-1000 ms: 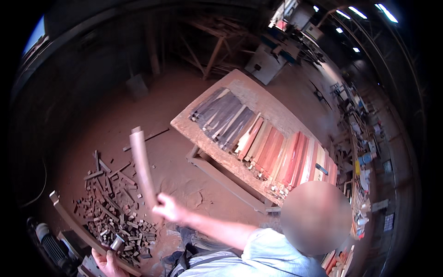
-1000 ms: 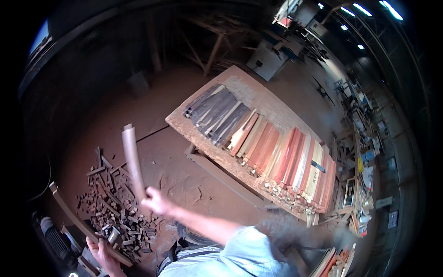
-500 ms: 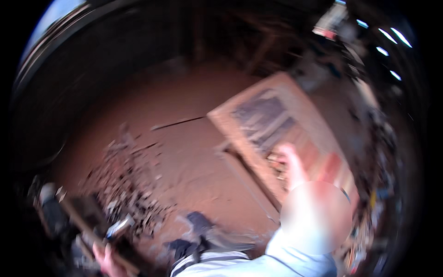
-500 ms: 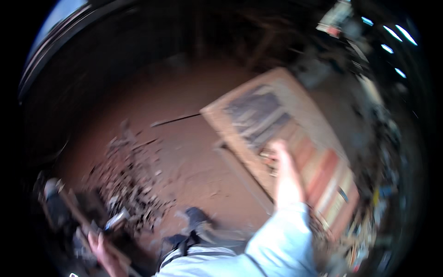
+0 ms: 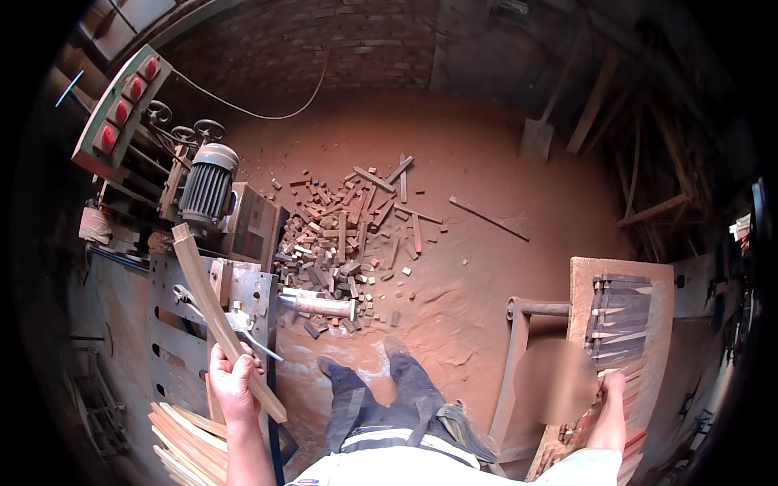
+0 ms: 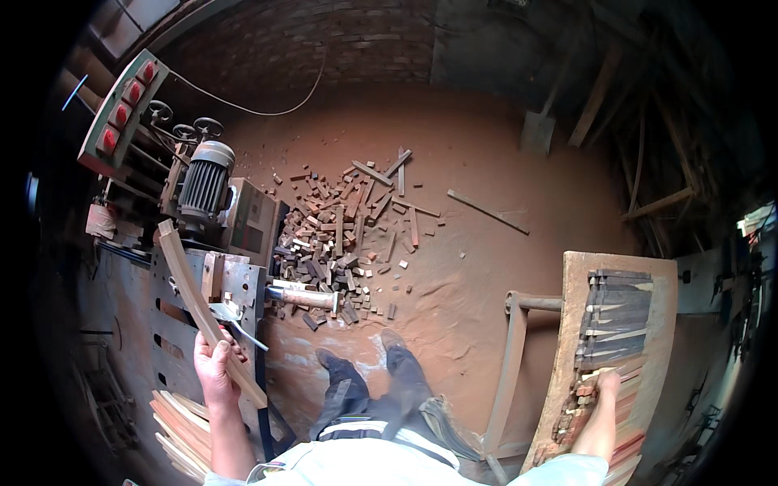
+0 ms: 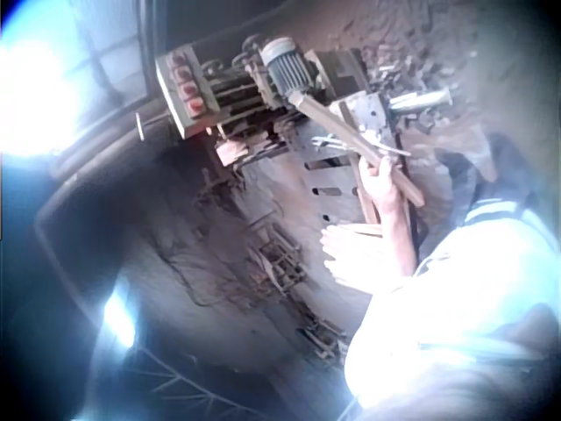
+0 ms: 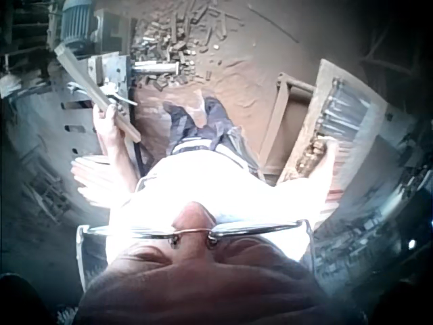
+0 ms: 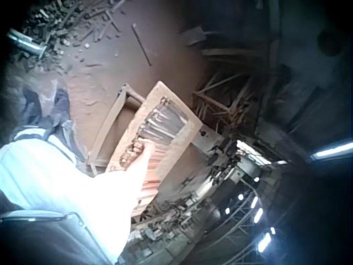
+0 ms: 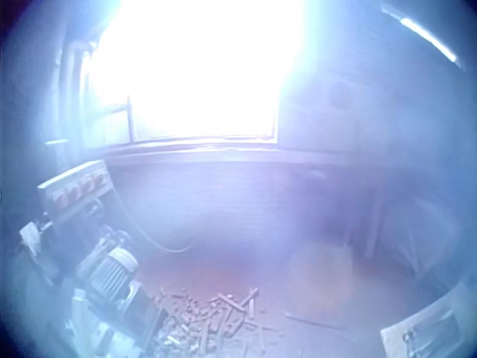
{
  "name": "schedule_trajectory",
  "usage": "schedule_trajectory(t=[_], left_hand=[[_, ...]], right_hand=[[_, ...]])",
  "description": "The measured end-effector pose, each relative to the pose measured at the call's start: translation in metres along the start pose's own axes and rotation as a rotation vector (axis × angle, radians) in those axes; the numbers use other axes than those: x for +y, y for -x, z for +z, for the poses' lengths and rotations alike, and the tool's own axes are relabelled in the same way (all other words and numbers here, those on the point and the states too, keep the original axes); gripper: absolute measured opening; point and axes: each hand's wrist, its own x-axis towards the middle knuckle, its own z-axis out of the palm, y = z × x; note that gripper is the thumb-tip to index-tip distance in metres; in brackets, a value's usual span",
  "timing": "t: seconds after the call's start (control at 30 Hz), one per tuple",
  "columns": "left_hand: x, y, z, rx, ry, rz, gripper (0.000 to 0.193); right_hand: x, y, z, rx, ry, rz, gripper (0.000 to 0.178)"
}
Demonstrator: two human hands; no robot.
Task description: The person picks up thin wooden strips from a pile and feeds them through a stationary spindle sander using a push block. After sanding, the person places the finished strips onto a separate workbench. The process is repeated for multiple pieces of wood.
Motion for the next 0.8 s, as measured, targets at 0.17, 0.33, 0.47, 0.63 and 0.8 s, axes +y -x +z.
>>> schedule_trajectory(t=[0.17, 0.33, 0.47, 0.63, 0.8], left_hand=[[0.006, -0.004, -0.001, -0.064, 0.069, 0.044, 0.042], [0.002, 0.003, -0.009, -0.013, 0.033, 0.048, 0.044], [0.006, 0.009, -0.022, -0.023, 0.030, 0.039, 0.045], [0.009, 0.008, -0.047, 0.080, 0.022, 0.070, 0.037], [-0.001, 0.015, -0.082, 0.162, 0.056, 0.127, 0.040]], right_hand=[[0.012, -0.006, -0.008, 0.381, 0.134, -0.168, 0.051], [-0.071, 0.023, -0.025, 0.402, -0.236, -0.479, 0.051], [-0.169, 0.088, 0.001, 0.295, -0.450, -0.586, 0.047], [-0.229, 0.176, 0.057, 0.036, -0.334, -0.832, 0.045], [-0.268, 0.218, 0.129, -0.259, -0.123, -0.928, 0.043]])
